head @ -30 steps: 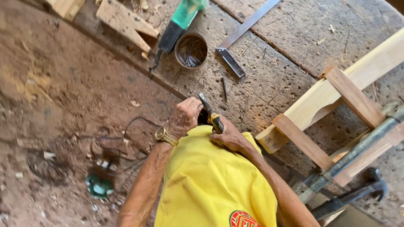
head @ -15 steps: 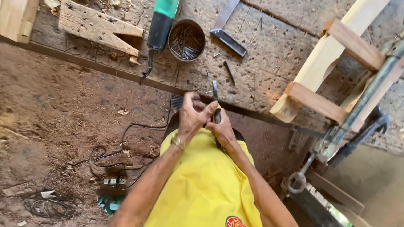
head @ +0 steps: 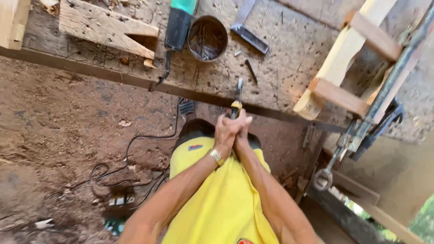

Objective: The person uses pliers to bend nails and then hammers them into a wooden frame clamped to a workbench. The task involves repetitive bending of nails and driving them into the wood to secure the structure.

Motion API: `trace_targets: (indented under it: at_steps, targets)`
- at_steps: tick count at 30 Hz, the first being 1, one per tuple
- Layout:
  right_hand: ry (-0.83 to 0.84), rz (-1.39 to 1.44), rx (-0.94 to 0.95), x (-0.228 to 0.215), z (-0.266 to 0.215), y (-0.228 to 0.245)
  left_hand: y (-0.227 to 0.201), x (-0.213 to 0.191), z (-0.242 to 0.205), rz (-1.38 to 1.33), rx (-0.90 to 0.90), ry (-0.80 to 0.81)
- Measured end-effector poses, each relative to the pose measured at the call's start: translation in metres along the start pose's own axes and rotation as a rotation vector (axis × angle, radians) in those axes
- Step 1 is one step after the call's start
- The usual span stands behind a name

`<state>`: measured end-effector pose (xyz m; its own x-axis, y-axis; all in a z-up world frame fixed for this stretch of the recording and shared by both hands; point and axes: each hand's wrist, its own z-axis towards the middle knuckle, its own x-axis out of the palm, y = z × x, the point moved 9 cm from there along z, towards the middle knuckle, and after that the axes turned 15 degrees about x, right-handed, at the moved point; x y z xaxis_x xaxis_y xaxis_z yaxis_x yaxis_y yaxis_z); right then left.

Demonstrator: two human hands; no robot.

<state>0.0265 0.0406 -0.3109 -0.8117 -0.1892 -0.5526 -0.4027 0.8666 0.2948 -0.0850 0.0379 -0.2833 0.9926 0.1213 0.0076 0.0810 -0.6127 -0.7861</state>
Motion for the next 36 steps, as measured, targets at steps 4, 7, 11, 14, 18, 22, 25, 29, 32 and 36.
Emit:
trace_targets:
  at_steps: [4, 7, 11, 14, 18, 22, 25, 29, 32, 36]
  targets:
    - [-0.011, 0.001, 0.026, 0.009, -0.005, 0.005, -0.01, 0.009, -0.003, -0.186, -0.009, 0.222]
    - [-0.044, 0.019, 0.048, 0.007, -0.009, 0.007, -0.023, 0.013, -0.002, -0.431, -0.041, 0.219]
    - [-0.082, -0.007, 0.127, -0.004, -0.015, -0.006, 0.035, 0.028, 0.004, -0.576, -0.206, 0.256]
    - [-0.104, -0.016, 0.114, -0.003, -0.011, 0.012, 0.063, 0.033, 0.019, -0.702, -0.338, 0.256]
    - [-0.145, -0.024, 0.107, 0.0, -0.022, 0.024, 0.015, 0.02, 0.01, -0.824, -0.491, 0.263]
    - [-0.164, -0.02, 0.091, -0.002, -0.03, 0.037, 0.084, 0.026, 0.029, -0.8, -0.516, 0.32]
    - [-0.175, -0.04, 0.062, -0.019, -0.004, 0.027, 0.025, -0.016, 0.042, 0.278, -0.152, 0.559]
    - [0.16, 0.352, 0.133, -0.011, 0.028, -0.029, -0.08, -0.066, 0.053, 0.403, 0.762, -0.025]
    - [0.387, 0.518, 0.192, -0.029, 0.004, 0.018, -0.083, -0.018, 0.091, 0.706, 1.164, -0.037]
    - [0.57, 0.611, 0.219, -0.043, 0.008, 0.009, -0.083, 0.0, 0.101, 0.915, 1.24, -0.031]
